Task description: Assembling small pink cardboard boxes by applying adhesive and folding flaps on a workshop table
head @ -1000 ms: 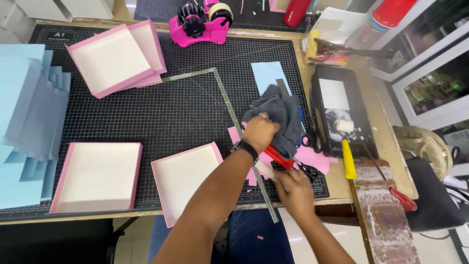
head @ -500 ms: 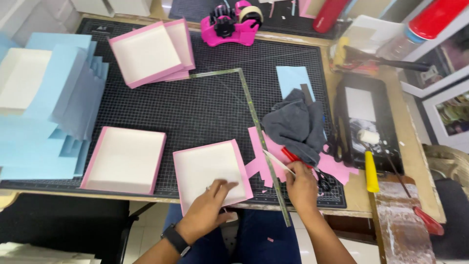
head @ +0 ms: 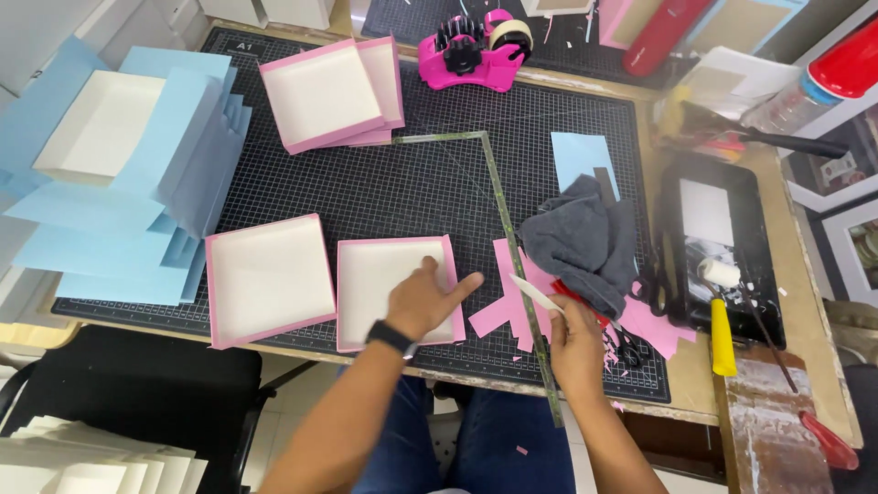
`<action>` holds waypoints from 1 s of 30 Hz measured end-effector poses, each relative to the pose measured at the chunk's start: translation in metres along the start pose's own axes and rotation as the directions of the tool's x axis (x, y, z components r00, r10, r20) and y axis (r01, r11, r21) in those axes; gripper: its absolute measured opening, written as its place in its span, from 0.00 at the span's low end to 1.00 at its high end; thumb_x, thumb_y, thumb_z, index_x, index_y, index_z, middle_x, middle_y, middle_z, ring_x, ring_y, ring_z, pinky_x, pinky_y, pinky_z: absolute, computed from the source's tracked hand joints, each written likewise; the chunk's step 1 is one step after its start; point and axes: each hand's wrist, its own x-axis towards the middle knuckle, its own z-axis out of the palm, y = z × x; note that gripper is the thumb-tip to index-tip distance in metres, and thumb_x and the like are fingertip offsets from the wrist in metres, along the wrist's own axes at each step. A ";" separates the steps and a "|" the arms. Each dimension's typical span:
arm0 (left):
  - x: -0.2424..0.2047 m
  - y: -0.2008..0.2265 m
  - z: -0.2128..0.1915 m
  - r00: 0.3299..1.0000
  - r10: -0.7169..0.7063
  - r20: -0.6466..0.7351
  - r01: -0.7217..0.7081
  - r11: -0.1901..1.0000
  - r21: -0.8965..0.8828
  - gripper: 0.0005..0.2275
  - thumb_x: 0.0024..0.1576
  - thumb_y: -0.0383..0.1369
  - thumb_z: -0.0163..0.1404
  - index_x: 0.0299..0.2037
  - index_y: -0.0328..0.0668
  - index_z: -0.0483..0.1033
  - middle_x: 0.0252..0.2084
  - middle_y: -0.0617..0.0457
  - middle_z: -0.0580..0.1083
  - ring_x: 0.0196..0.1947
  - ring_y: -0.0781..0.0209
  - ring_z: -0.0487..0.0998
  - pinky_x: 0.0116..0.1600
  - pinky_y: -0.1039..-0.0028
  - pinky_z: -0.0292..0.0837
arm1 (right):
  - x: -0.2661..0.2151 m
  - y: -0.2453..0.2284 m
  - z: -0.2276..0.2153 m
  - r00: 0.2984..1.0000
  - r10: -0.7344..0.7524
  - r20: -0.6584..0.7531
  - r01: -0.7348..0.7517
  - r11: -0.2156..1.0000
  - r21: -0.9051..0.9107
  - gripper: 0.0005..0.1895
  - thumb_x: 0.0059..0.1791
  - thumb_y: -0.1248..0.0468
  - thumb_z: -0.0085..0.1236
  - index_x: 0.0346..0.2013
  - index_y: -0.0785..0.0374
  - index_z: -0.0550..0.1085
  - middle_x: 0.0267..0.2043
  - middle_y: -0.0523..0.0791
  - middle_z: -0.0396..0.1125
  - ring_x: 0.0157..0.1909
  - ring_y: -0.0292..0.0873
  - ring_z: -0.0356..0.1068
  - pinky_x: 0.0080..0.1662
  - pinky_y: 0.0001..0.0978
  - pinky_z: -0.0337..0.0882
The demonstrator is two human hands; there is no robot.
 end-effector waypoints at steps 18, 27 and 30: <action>0.035 -0.056 0.047 1.000 0.016 0.003 -0.012 0.845 -0.534 0.23 0.49 0.33 0.64 0.54 0.32 0.77 0.41 0.39 0.79 0.28 0.55 0.84 0.29 0.75 0.82 | 0.067 -0.014 0.105 0.941 -0.321 0.111 0.337 0.924 -0.183 0.11 0.54 0.51 0.54 0.51 0.36 0.77 0.34 0.37 0.66 0.47 0.48 0.69 0.50 0.44 0.66; 0.039 -0.052 0.025 0.989 -0.089 0.121 0.150 0.610 -0.778 0.32 0.63 0.59 0.42 0.50 0.30 0.77 0.30 0.39 0.78 0.25 0.52 0.84 0.30 0.68 0.84 | 0.008 0.000 0.076 0.950 -0.177 0.257 0.206 0.974 -0.091 0.14 0.51 0.57 0.57 0.52 0.42 0.78 0.37 0.41 0.70 0.51 0.54 0.71 0.53 0.54 0.68; 0.016 -0.020 -0.006 0.987 -0.097 0.132 0.159 0.751 -0.641 0.30 0.56 0.63 0.37 0.32 0.42 0.75 0.26 0.52 0.77 0.23 0.62 0.78 0.32 0.76 0.77 | -0.027 -0.014 0.031 0.897 -0.231 0.376 0.239 0.971 0.026 0.18 0.55 0.54 0.49 0.57 0.51 0.76 0.41 0.39 0.74 0.48 0.43 0.69 0.50 0.42 0.64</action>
